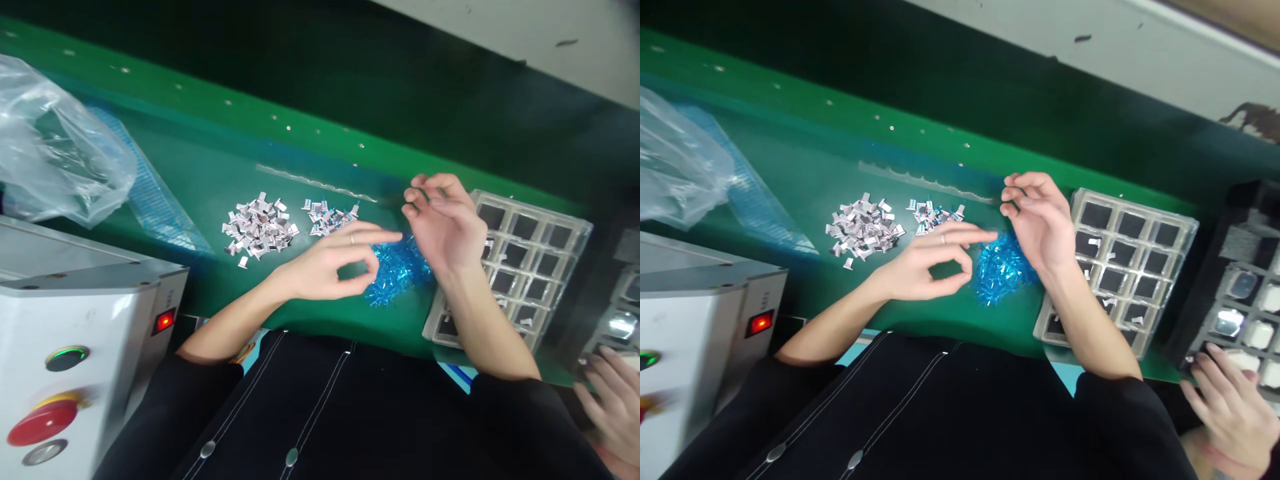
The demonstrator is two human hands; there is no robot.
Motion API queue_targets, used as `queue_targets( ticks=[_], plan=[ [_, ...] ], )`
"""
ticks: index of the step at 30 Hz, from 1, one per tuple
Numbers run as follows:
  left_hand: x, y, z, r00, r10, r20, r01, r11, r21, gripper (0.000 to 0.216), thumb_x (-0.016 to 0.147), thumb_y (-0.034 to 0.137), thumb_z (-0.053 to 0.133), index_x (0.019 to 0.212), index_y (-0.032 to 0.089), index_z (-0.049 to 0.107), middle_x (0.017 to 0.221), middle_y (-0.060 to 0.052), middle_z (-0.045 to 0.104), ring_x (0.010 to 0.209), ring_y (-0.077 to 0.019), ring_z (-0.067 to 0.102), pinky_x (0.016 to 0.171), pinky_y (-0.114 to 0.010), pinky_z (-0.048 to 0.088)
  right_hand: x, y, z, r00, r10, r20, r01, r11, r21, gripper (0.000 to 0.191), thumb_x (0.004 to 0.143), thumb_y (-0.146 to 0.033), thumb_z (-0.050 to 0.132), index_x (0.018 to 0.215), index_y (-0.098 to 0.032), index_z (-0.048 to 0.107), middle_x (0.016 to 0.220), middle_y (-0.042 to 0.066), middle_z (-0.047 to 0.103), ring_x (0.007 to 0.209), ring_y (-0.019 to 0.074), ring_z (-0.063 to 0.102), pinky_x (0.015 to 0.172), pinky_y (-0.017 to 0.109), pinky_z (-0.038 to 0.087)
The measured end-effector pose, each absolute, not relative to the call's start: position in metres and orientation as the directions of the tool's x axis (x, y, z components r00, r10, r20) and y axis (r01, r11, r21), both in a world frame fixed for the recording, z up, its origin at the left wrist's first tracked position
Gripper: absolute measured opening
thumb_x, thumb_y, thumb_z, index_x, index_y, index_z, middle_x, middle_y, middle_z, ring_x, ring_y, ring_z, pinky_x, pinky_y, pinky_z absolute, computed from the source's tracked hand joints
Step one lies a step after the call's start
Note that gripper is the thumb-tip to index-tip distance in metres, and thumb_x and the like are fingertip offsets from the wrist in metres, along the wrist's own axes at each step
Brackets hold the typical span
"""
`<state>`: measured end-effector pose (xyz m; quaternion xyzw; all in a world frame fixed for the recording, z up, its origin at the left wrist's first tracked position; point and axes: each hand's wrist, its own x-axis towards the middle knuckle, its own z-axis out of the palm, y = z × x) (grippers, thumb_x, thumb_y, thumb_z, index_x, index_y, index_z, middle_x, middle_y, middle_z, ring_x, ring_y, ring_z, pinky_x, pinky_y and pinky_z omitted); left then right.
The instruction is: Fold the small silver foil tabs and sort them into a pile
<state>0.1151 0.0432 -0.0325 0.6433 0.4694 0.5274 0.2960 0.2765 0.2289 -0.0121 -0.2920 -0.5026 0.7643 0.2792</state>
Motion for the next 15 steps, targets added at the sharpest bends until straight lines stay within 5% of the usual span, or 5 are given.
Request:
queue_targets(
  ticks=[4, 9, 15],
  plan=[
    [0.101, 0.047, -0.030, -0.239, 0.928, 0.286, -0.036, -0.303, 0.952, 0.012, 0.097, 0.032, 0.086, 0.095, 0.023, 0.077, 0.120, -0.011, 0.078, 0.110, -0.0258, 0.074, 0.098, -0.046, 0.063, 0.275, 0.223, -0.016, -0.644, 0.765, -0.016, -0.168, -0.162, -0.972, 0.018, 0.086, -0.039, 0.091, 0.095, -0.030, 0.077, 0.098, 0.002, 0.071, 0.086, 0.0201, 0.065, 0.070, 0.035, 0.058],
    [0.093, 0.051, -0.031, -0.292, 0.953, 0.077, -0.497, -0.220, 0.839, 0.034, 0.096, 0.045, 0.088, 0.086, 0.020, 0.067, 0.095, -0.005, 0.061, 0.077, -0.0137, 0.058, 0.066, -0.028, 0.052, 0.279, 0.213, -0.020, -0.718, 0.681, 0.143, -0.119, 0.083, -0.989, 0.019, 0.097, -0.046, 0.087, 0.102, -0.030, 0.080, 0.094, 0.002, 0.072, 0.080, 0.0202, 0.066, 0.075, 0.040, 0.061],
    [0.091, 0.051, -0.027, -0.296, 0.953, -0.060, -0.530, -0.111, 0.841, 0.050, 0.089, 0.055, 0.093, 0.081, 0.023, 0.056, 0.079, -0.002, 0.055, 0.066, -0.0129, 0.050, 0.056, -0.026, 0.048, 0.289, 0.223, -0.023, -0.666, 0.697, 0.266, 0.291, 0.571, -0.768, 0.012, 0.105, -0.040, 0.073, 0.113, -0.033, 0.079, 0.120, 0.010, 0.075, 0.120, 0.0379, 0.068, 0.112, 0.069, 0.058]
  ],
)
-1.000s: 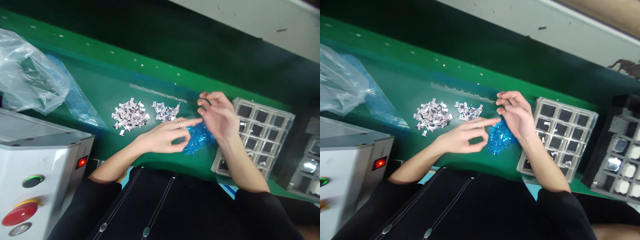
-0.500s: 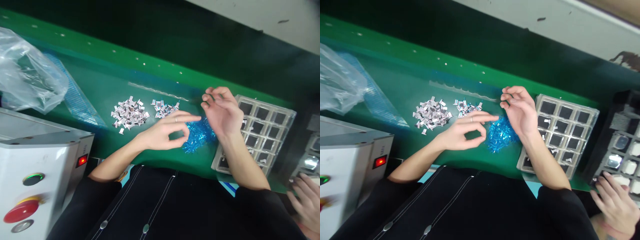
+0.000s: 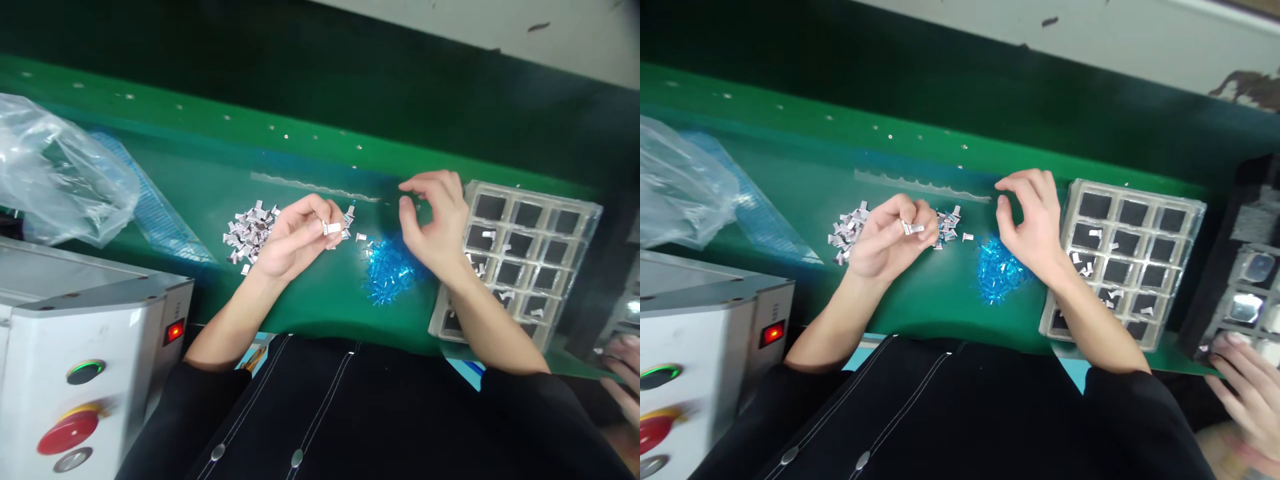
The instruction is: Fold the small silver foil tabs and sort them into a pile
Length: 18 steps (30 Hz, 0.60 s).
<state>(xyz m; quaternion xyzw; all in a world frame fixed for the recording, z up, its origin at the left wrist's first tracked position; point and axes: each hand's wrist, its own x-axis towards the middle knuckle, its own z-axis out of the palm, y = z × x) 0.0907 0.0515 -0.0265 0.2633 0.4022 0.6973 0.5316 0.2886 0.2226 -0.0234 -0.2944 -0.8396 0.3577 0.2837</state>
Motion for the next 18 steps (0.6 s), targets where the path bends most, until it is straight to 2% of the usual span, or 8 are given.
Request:
queue_targets(
  ticks=[3, 6, 11, 18],
  plan=[
    [0.091, 0.050, -0.028, -0.351, 0.934, -0.067, -0.455, -0.107, 0.884, 0.046, 0.088, 0.055, 0.094, 0.083, 0.023, 0.061, 0.078, -0.001, 0.060, 0.062, -0.0119, 0.052, 0.054, -0.027, 0.048, 0.292, 0.236, -0.034, -0.671, 0.709, 0.216, 0.424, 0.606, -0.673, 0.024, 0.107, -0.037, 0.067, 0.129, -0.035, 0.077, 0.134, 0.013, 0.072, 0.132, 0.0425, 0.063, 0.115, 0.075, 0.056],
    [0.092, 0.051, -0.029, -0.412, 0.910, -0.049, -0.403, -0.134, 0.905, 0.040, 0.089, 0.052, 0.095, 0.088, 0.023, 0.068, 0.078, -0.002, 0.064, 0.062, -0.0115, 0.055, 0.054, -0.026, 0.049, 0.293, 0.247, -0.046, -0.707, 0.681, 0.190, 0.446, 0.638, -0.627, 0.029, 0.108, -0.037, 0.064, 0.135, -0.033, 0.075, 0.134, 0.014, 0.071, 0.131, 0.0425, 0.063, 0.114, 0.075, 0.058],
    [0.094, 0.052, -0.031, -0.505, 0.862, -0.033, -0.336, -0.161, 0.928, 0.033, 0.089, 0.051, 0.096, 0.097, 0.023, 0.079, 0.077, -0.002, 0.069, 0.064, -0.0129, 0.060, 0.055, -0.027, 0.052, 0.290, 0.250, -0.055, -0.740, 0.649, 0.176, 0.461, 0.680, -0.571, 0.033, 0.109, -0.037, 0.063, 0.140, -0.031, 0.073, 0.136, 0.017, 0.068, 0.134, 0.0456, 0.061, 0.118, 0.081, 0.050],
    [0.098, 0.050, -0.031, -0.457, 0.888, -0.054, -0.332, -0.114, 0.936, 0.027, 0.100, 0.044, 0.089, 0.102, 0.022, 0.075, 0.089, -0.004, 0.082, 0.071, -0.0154, 0.077, 0.062, -0.028, 0.064, 0.287, 0.249, -0.057, -0.755, 0.631, 0.178, 0.453, 0.699, -0.553, 0.033, 0.109, -0.034, 0.062, 0.139, -0.028, 0.074, 0.137, 0.018, 0.064, 0.135, 0.0465, 0.058, 0.115, 0.080, 0.052]
  ],
)
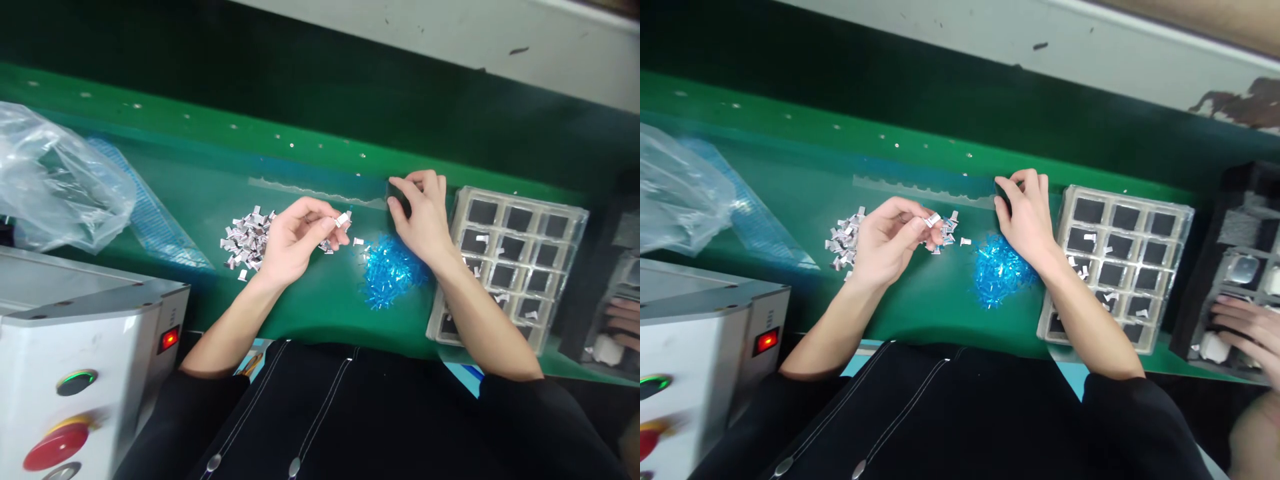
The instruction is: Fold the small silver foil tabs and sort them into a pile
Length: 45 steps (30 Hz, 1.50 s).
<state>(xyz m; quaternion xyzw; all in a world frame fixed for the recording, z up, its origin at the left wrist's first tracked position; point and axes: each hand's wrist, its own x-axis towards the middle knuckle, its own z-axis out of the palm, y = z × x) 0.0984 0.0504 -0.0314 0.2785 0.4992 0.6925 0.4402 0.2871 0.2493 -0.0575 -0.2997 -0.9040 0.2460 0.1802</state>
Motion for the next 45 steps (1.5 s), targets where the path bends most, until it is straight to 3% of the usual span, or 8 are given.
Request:
queue_targets(
  ticks=[6, 12, 19, 25, 30, 33, 45],
  plan=[
    [0.100, 0.051, -0.026, -0.392, 0.915, -0.093, -0.383, -0.070, 0.921, 0.032, 0.101, 0.047, 0.088, 0.105, 0.022, 0.069, 0.096, -0.007, 0.088, 0.072, -0.0175, 0.083, 0.061, -0.027, 0.067, 0.285, 0.248, -0.058, -0.761, 0.622, 0.186, 0.461, 0.720, -0.519, 0.038, 0.108, -0.030, 0.059, 0.143, -0.026, 0.073, 0.137, 0.019, 0.064, 0.133, 0.0462, 0.059, 0.114, 0.079, 0.052],
    [0.096, 0.051, -0.025, -0.375, 0.909, -0.182, -0.457, -0.010, 0.889, 0.035, 0.098, 0.047, 0.091, 0.100, 0.021, 0.068, 0.106, -0.010, 0.090, 0.083, -0.0231, 0.088, 0.064, -0.029, 0.070, 0.283, 0.246, -0.054, -0.745, 0.632, 0.213, 0.451, 0.713, -0.537, 0.022, 0.106, -0.029, 0.062, 0.124, -0.030, 0.074, 0.133, 0.015, 0.067, 0.131, 0.0444, 0.062, 0.115, 0.079, 0.052],
    [0.090, 0.051, -0.030, -0.361, 0.907, -0.218, -0.520, -0.001, 0.854, 0.034, 0.097, 0.045, 0.092, 0.100, 0.021, 0.069, 0.110, -0.009, 0.090, 0.093, -0.0230, 0.089, 0.069, -0.025, 0.071, 0.281, 0.246, -0.050, -0.698, 0.685, 0.208, 0.380, 0.601, -0.703, 0.009, 0.108, -0.036, 0.066, 0.106, -0.031, 0.073, 0.123, 0.011, 0.071, 0.127, 0.0395, 0.065, 0.122, 0.072, 0.049],
    [0.100, 0.050, -0.032, -0.475, 0.873, -0.109, -0.325, -0.059, 0.944, 0.030, 0.102, 0.043, 0.087, 0.105, 0.020, 0.069, 0.108, -0.010, 0.089, 0.088, -0.0203, 0.088, 0.075, -0.029, 0.073, 0.278, 0.231, -0.035, -0.650, 0.714, 0.259, 0.215, 0.500, -0.839, 0.016, 0.107, -0.047, 0.074, 0.101, -0.032, 0.076, 0.113, 0.008, 0.078, 0.113, 0.0318, 0.071, 0.105, 0.057, 0.061],
    [0.118, 0.045, -0.037, -0.511, 0.859, -0.030, -0.094, -0.021, 0.995, 0.026, 0.109, 0.045, 0.078, 0.112, 0.020, 0.069, 0.112, -0.010, 0.088, 0.094, -0.0207, 0.088, 0.082, -0.031, 0.075, 0.276, 0.210, -0.020, -0.735, 0.660, 0.154, 0.092, 0.322, -0.942, 0.019, 0.109, -0.049, 0.076, 0.106, -0.031, 0.078, 0.106, 0.003, 0.084, 0.097, 0.0249, 0.079, 0.095, 0.048, 0.064],
    [0.123, 0.043, -0.040, -0.514, 0.857, 0.016, -0.009, -0.024, 1.000, 0.025, 0.109, 0.044, 0.076, 0.114, 0.021, 0.069, 0.109, -0.008, 0.087, 0.096, -0.0215, 0.089, 0.085, -0.032, 0.075, 0.275, 0.201, -0.016, -0.775, 0.620, 0.125, 0.066, 0.276, -0.959, 0.017, 0.109, -0.047, 0.076, 0.108, -0.030, 0.078, 0.109, 0.003, 0.086, 0.099, 0.0240, 0.081, 0.094, 0.045, 0.066],
    [0.128, 0.042, -0.048, -0.508, 0.861, 0.033, 0.016, -0.029, 0.999, 0.027, 0.110, 0.044, 0.076, 0.122, 0.023, 0.062, 0.108, -0.006, 0.088, 0.098, -0.0211, 0.089, 0.088, -0.032, 0.075, 0.270, 0.193, -0.019, -0.782, 0.595, 0.185, 0.032, 0.335, -0.942, 0.012, 0.108, -0.041, 0.075, 0.104, -0.030, 0.078, 0.104, 0.003, 0.083, 0.095, 0.0227, 0.077, 0.084, 0.043, 0.065]
  ],
)
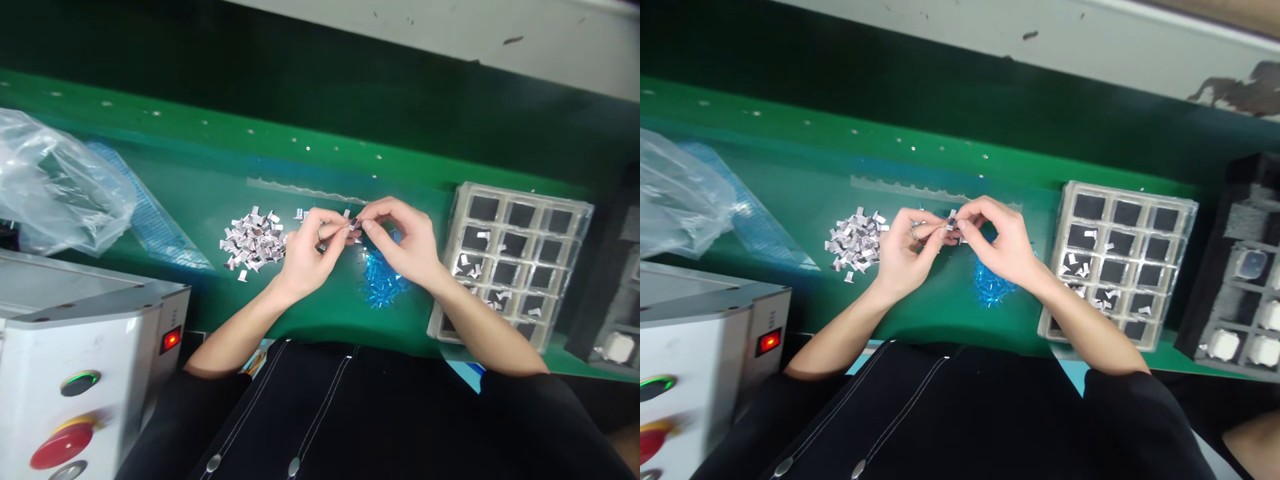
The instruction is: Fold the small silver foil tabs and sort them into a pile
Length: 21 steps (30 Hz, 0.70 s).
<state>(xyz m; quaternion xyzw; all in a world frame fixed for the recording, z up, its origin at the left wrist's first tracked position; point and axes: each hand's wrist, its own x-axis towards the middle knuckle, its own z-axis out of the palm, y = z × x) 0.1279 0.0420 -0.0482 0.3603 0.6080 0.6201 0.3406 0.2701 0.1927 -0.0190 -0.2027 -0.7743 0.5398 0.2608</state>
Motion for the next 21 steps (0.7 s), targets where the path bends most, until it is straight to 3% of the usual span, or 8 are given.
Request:
queue_targets(
  ticks=[4, 11, 16, 21],
  plan=[
    [0.1269, 0.0405, -0.0488, -0.494, 0.867, 0.068, 0.096, -0.024, 0.995, 0.022, 0.113, 0.040, 0.072, 0.122, 0.023, 0.063, 0.111, -0.007, 0.088, 0.099, -0.0204, 0.089, 0.083, -0.028, 0.074, 0.2703, 0.1920, -0.0187, -0.778, 0.590, 0.218, 0.028, 0.379, -0.925, 0.008, 0.109, -0.035, 0.073, 0.105, -0.029, 0.077, 0.103, 0.003, 0.083, 0.094, 0.0215, 0.077, 0.084, 0.041, 0.064],
    [0.1247, 0.0402, -0.0547, -0.467, 0.861, 0.201, 0.266, -0.080, 0.961, 0.011, 0.114, 0.029, 0.069, 0.120, 0.024, 0.061, 0.116, -0.005, 0.086, 0.105, -0.0183, 0.088, 0.091, -0.029, 0.072, 0.2690, 0.1923, -0.0221, -0.785, 0.534, 0.313, -0.004, 0.501, -0.866, 0.006, 0.107, -0.021, 0.072, 0.105, -0.026, 0.076, 0.102, 0.002, 0.080, 0.092, 0.0191, 0.076, 0.082, 0.036, 0.063],
    [0.1244, 0.0406, -0.0513, -0.448, 0.883, 0.142, 0.171, -0.071, 0.983, 0.013, 0.114, 0.031, 0.069, 0.120, 0.024, 0.060, 0.117, -0.005, 0.087, 0.100, -0.0185, 0.088, 0.086, -0.029, 0.074, 0.2705, 0.1938, -0.0251, -0.772, 0.555, 0.309, 0.003, 0.489, -0.872, 0.008, 0.109, -0.025, 0.072, 0.112, -0.027, 0.079, 0.107, 0.003, 0.081, 0.092, 0.0194, 0.076, 0.082, 0.037, 0.065],
    [0.1243, 0.0406, -0.0501, -0.436, 0.898, 0.061, 0.017, -0.060, 0.998, 0.017, 0.114, 0.033, 0.072, 0.120, 0.025, 0.059, 0.111, -0.004, 0.087, 0.099, -0.0191, 0.089, 0.088, -0.031, 0.075, 0.2731, 0.1945, -0.0287, -0.776, 0.591, 0.219, 0.013, 0.361, -0.932, 0.020, 0.111, -0.029, 0.070, 0.128, -0.028, 0.080, 0.117, 0.004, 0.084, 0.100, 0.0200, 0.081, 0.093, 0.039, 0.068]
  ],
)
